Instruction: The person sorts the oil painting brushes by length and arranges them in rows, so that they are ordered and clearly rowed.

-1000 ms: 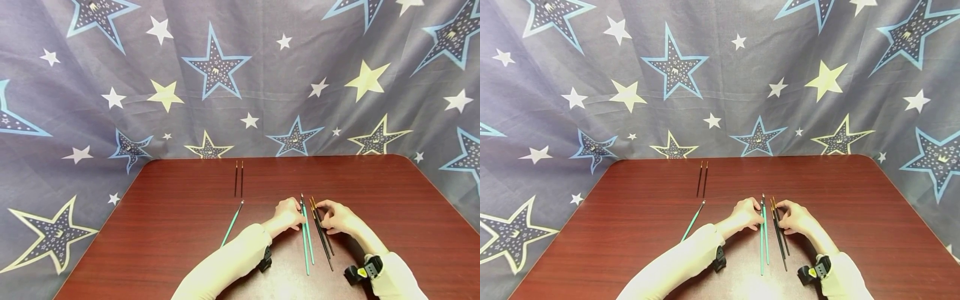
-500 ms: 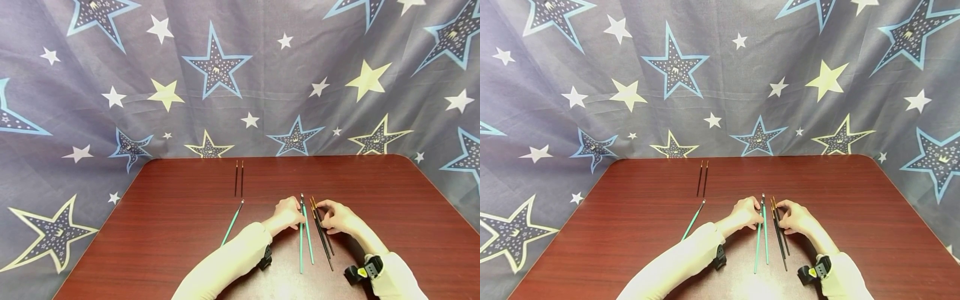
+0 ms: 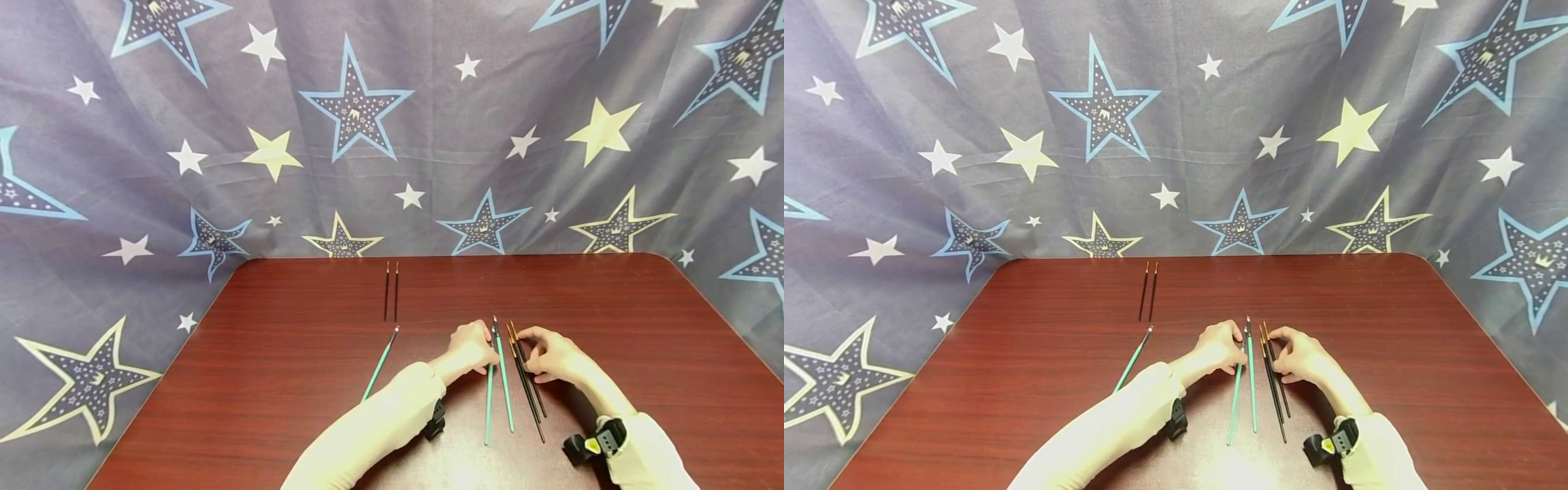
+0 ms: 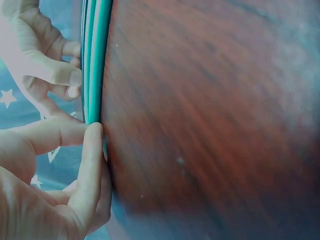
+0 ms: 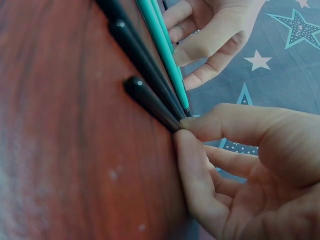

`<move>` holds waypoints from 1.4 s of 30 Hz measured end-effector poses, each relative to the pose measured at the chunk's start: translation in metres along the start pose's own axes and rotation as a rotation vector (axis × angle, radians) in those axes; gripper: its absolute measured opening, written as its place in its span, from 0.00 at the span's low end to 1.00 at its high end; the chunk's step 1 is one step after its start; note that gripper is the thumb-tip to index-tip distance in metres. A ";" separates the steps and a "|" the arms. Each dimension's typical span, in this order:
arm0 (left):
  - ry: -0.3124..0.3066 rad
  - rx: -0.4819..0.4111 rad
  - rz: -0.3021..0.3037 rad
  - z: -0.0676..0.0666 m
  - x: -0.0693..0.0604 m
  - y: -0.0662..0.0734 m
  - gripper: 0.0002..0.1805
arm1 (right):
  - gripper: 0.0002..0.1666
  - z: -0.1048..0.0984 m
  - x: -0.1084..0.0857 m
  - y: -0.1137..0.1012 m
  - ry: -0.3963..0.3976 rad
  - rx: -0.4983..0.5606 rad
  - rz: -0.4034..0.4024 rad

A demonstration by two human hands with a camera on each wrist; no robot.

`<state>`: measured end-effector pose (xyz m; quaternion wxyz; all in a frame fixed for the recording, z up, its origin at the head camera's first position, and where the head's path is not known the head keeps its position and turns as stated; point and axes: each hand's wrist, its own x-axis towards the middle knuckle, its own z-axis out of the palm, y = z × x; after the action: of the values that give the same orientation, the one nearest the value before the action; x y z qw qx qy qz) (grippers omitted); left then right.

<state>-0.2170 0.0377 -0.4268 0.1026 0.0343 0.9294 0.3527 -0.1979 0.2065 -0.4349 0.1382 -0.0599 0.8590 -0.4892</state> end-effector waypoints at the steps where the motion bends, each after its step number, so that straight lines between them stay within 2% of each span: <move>1: 0.001 0.006 -0.001 0.000 0.000 0.000 0.15 | 0.32 0.000 0.000 0.000 0.000 -0.001 -0.001; 9: 0.018 0.081 -0.001 0.001 0.000 0.002 0.15 | 0.31 0.000 0.000 0.000 0.004 -0.011 -0.002; 13: 0.025 0.088 0.009 0.001 0.001 0.001 0.15 | 0.31 0.000 0.000 0.000 0.000 -0.013 -0.005; 20: 0.014 -0.013 0.007 -0.001 0.001 -0.002 0.13 | 0.31 0.000 0.000 0.000 0.004 -0.011 0.000; 29: -0.026 -0.090 -0.018 -0.004 0.003 -0.004 0.12 | 0.31 0.000 0.001 0.001 0.001 -0.009 0.007; 33: -0.034 -0.174 -0.038 -0.005 0.003 -0.006 0.11 | 0.31 0.000 0.001 0.001 0.000 -0.007 0.006; 40: -0.029 -0.379 -0.065 0.000 0.006 -0.012 0.11 | 0.32 -0.001 0.000 0.000 -0.006 -0.007 0.007; 42: -0.035 -0.401 -0.071 0.000 0.006 -0.014 0.12 | 0.32 -0.001 0.000 0.000 -0.010 -0.006 0.008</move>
<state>-0.2229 0.0281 -0.4364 0.1359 -0.0133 0.8393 0.5263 -0.1983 0.2071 -0.4348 0.1440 -0.0594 0.8601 -0.4857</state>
